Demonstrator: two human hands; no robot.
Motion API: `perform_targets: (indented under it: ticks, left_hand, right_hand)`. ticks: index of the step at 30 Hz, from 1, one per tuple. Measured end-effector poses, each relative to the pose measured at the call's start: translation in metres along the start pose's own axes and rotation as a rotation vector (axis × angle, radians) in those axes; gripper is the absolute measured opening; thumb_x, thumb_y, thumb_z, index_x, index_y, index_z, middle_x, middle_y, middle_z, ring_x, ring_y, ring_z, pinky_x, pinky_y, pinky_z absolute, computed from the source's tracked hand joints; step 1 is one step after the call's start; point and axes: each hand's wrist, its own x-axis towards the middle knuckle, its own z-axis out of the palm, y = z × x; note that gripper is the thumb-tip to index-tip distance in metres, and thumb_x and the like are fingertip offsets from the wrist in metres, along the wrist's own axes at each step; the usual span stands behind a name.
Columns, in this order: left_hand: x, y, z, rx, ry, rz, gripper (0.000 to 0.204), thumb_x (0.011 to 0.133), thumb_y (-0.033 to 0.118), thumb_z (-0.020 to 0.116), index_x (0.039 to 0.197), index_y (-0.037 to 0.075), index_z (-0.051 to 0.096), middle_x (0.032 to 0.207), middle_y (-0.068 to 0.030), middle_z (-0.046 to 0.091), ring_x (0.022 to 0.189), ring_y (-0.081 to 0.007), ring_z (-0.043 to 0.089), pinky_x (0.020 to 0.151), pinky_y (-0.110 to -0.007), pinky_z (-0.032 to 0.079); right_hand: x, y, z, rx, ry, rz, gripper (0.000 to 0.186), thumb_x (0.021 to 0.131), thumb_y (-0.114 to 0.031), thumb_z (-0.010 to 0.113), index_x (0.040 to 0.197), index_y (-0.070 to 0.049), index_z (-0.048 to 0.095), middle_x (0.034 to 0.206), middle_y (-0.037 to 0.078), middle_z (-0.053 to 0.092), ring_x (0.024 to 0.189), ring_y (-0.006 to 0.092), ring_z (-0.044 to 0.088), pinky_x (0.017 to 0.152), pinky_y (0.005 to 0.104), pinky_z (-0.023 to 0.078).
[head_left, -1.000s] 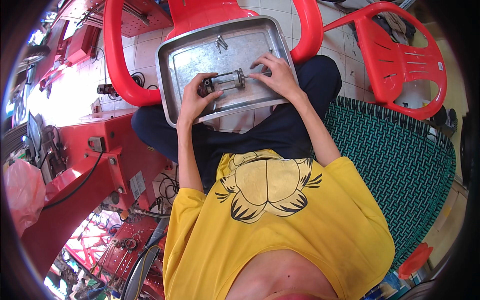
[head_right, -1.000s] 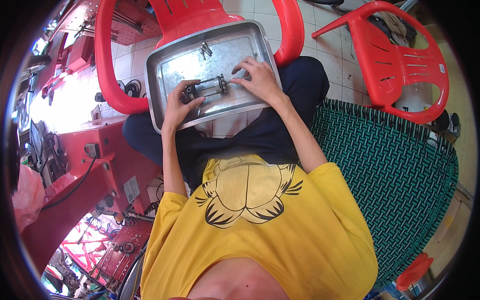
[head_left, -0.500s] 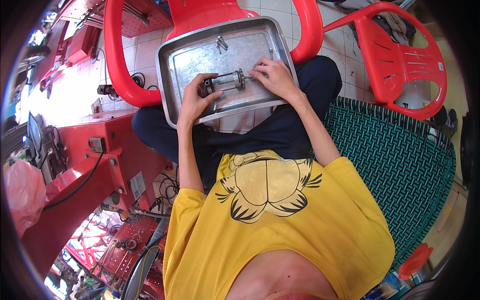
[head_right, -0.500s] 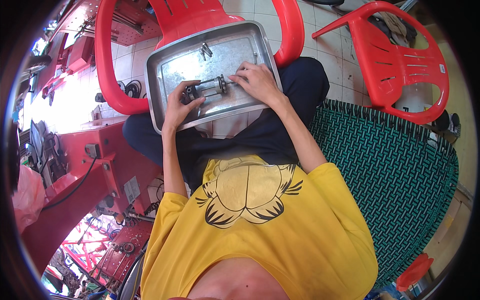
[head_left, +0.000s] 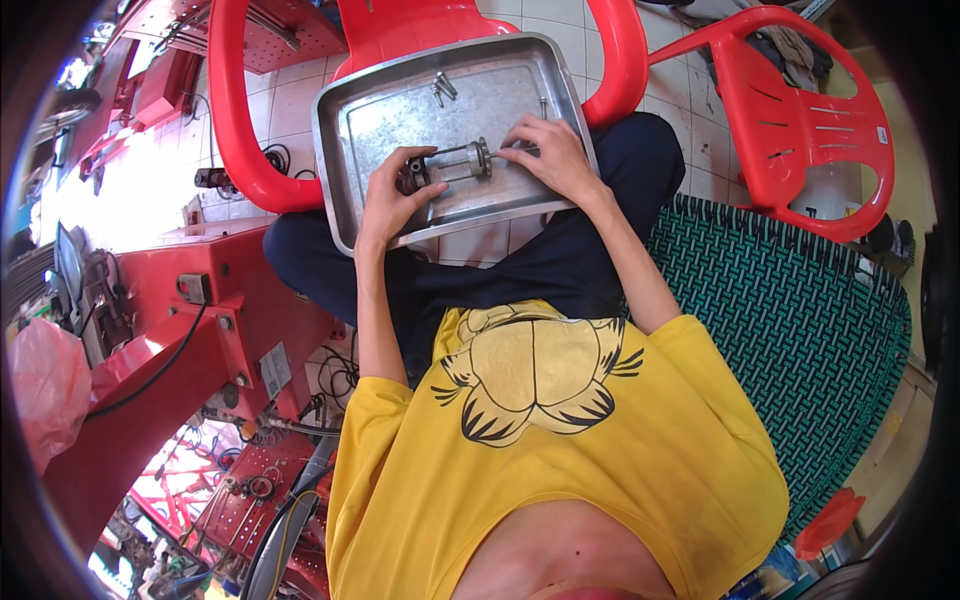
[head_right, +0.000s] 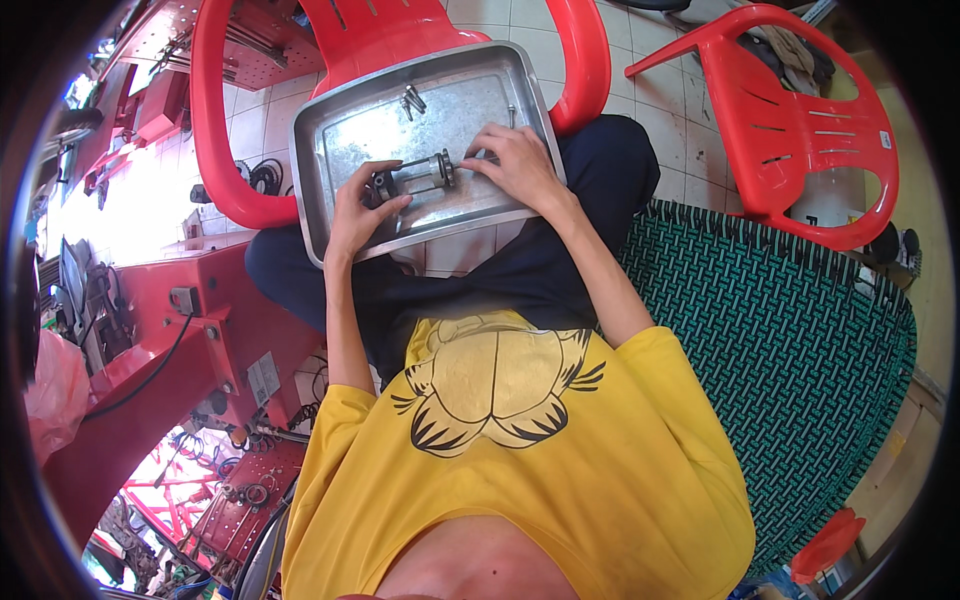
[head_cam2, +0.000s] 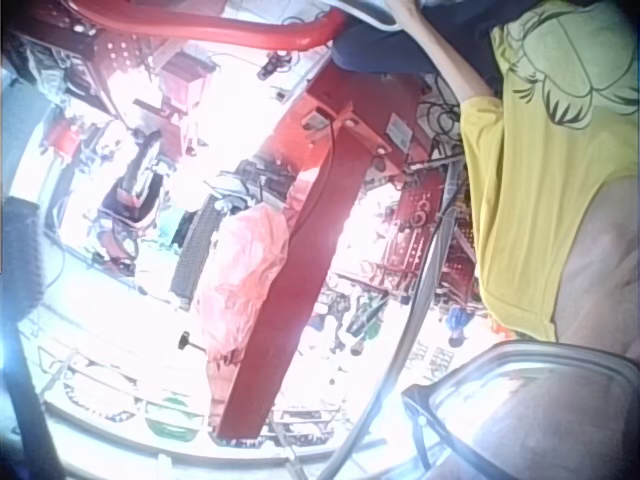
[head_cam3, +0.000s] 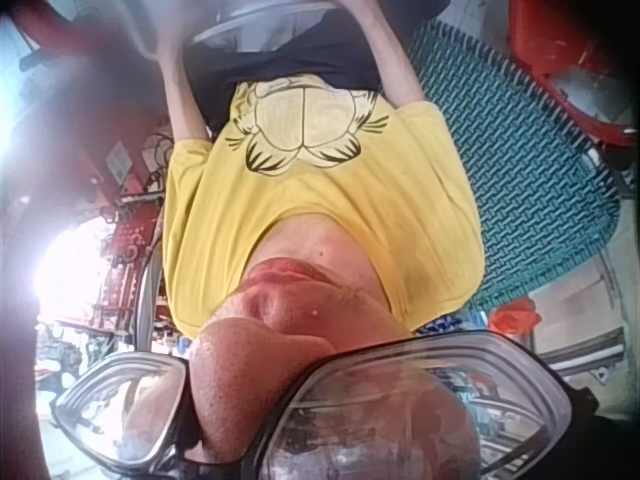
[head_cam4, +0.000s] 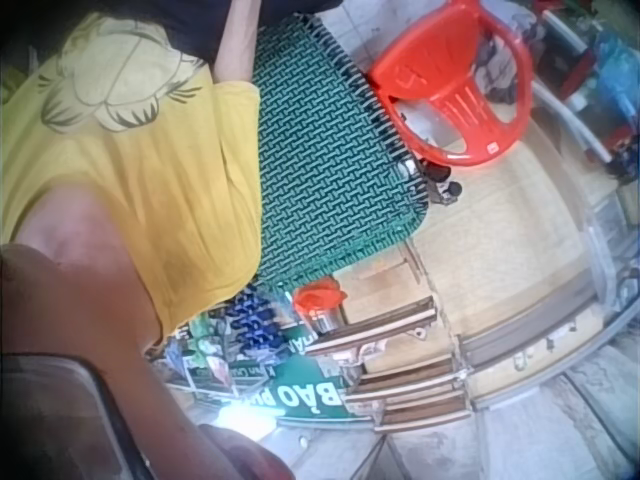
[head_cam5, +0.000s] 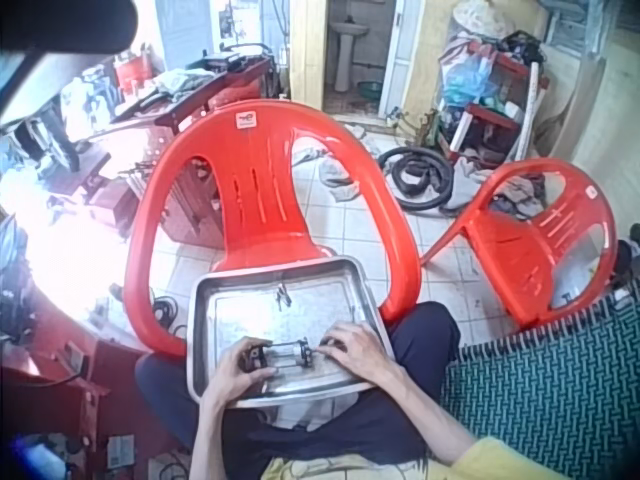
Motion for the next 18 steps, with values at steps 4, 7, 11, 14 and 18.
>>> perform_targets:
  ticks: [4, 7, 11, 14, 18]
  left_hand:
    - [0.001, -0.001, 0.000, -0.010, -0.022, -0.055, 0.055, 0.073, 0.012, 0.090, 0.125, 0.010, 0.071, 0.097, -0.0031, 0.070, 0.071, -0.0117, 0.052, 0.067, -0.028, 0.047]
    - [0.002, 0.001, 0.001, -0.018, -0.020, -0.052, 0.055, 0.073, 0.012, 0.090, 0.125, 0.010, 0.071, 0.098, -0.0035, 0.070, 0.071, -0.0124, 0.052, 0.068, -0.028, 0.047]
    - [0.002, 0.003, -0.001, 0.016, -0.036, -0.084, 0.055, 0.073, 0.012, 0.090, 0.125, 0.009, 0.071, 0.098, -0.0040, 0.070, 0.072, -0.0132, 0.053, 0.068, -0.029, 0.047]
    - [0.000, 0.003, -0.001, 0.011, -0.008, -0.043, 0.054, 0.074, 0.012, 0.090, 0.124, 0.008, 0.071, 0.099, -0.0044, 0.070, 0.073, -0.0136, 0.054, 0.069, -0.029, 0.047]
    - [0.002, 0.003, -0.001, -0.006, -0.018, -0.040, 0.054, 0.074, 0.012, 0.090, 0.124, 0.007, 0.071, 0.099, -0.0053, 0.070, 0.074, -0.0138, 0.054, 0.070, -0.029, 0.047]
  right_hand:
    - [0.001, 0.001, 0.001, 0.115, 0.073, 0.073, 0.026, 0.092, -0.036, 0.072, 0.099, -0.011, 0.076, 0.100, 0.003, 0.069, 0.096, 0.0239, 0.067, 0.088, 0.0394, 0.046]
    - [-0.001, 0.006, 0.010, -0.059, 0.086, -0.004, 0.026, 0.090, -0.035, 0.075, 0.099, -0.011, 0.075, 0.102, 0.003, 0.068, 0.096, 0.0232, 0.067, 0.088, 0.0394, 0.046]
    - [-0.001, 0.001, 0.002, -0.027, 0.011, -0.001, 0.026, 0.091, -0.033, 0.074, 0.099, -0.008, 0.075, 0.104, 0.004, 0.068, 0.096, 0.0247, 0.067, 0.089, 0.0390, 0.046]
    - [0.001, -0.009, -0.003, 0.025, 0.016, 0.037, 0.024, 0.092, -0.030, 0.073, 0.097, -0.007, 0.075, 0.102, 0.004, 0.068, 0.097, 0.0249, 0.066, 0.089, 0.0386, 0.046]
    - [-0.001, 0.005, 0.005, -0.056, 0.043, 0.036, 0.022, 0.088, -0.029, 0.077, 0.096, -0.008, 0.074, 0.100, 0.004, 0.067, 0.099, 0.0232, 0.066, 0.090, 0.0374, 0.044]
